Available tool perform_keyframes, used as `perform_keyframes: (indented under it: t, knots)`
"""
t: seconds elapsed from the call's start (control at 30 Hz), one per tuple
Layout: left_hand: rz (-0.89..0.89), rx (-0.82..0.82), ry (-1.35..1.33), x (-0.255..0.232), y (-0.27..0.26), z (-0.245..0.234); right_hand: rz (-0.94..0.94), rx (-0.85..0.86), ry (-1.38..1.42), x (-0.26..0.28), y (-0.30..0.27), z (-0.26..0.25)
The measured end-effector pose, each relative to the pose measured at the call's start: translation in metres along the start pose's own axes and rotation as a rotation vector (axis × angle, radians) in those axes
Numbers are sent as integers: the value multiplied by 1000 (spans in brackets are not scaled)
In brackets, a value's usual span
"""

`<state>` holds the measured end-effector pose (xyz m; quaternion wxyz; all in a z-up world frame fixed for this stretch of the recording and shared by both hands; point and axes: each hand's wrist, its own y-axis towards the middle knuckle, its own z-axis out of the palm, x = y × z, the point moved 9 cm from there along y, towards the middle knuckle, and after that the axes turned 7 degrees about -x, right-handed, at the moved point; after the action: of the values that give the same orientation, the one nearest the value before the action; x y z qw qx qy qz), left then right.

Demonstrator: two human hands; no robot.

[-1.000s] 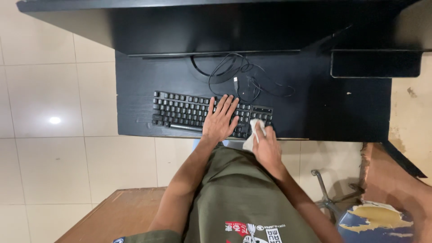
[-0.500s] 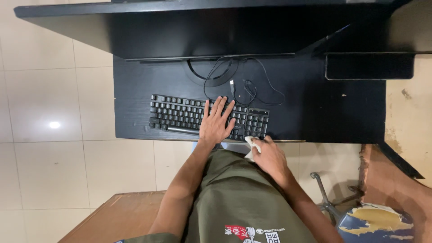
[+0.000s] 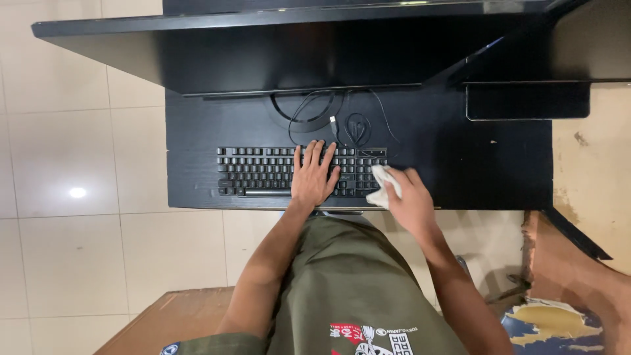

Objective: The person cleans a black computer keyboard on a desk using a white cloth. They wipe the keys and the surrounding desk surface, occasionally folding the cloth to use a clean section.

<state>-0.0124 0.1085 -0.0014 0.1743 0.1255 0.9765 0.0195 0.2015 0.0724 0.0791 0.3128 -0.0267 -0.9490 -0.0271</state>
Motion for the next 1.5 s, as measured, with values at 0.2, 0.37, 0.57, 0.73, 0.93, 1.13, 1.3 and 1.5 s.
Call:
perform_keyframes:
  t: [0.2,0.37,0.57,0.73,0.93,1.13,1.3,1.5]
  knots:
    - [62,-93,-48,1,-10,-3,-118,133,-98,14,26,45]
    - [66,-61,-70,1,-19,-7,-3,131,-150,-30,51,58]
    - [63,-87,-51,-1,-21,-8,-79,-35,-123,-20,52,20]
    - [54,-70,-36,-2,-19,-8,-75,222,-163,-1,33,53]
    - [48,-62,-35,-1,-21,-8,-169,195,-263,11,36,96]
    - [49,-80,-48,0,-20,-10,-36,333,-313,-22,47,80]
    - [55,-89,-46,1,-21,-6,-41,218,-438,-41,55,82]
    - [43,-79,-61,2,-19,-7,-133,176,-338,-7,50,106]
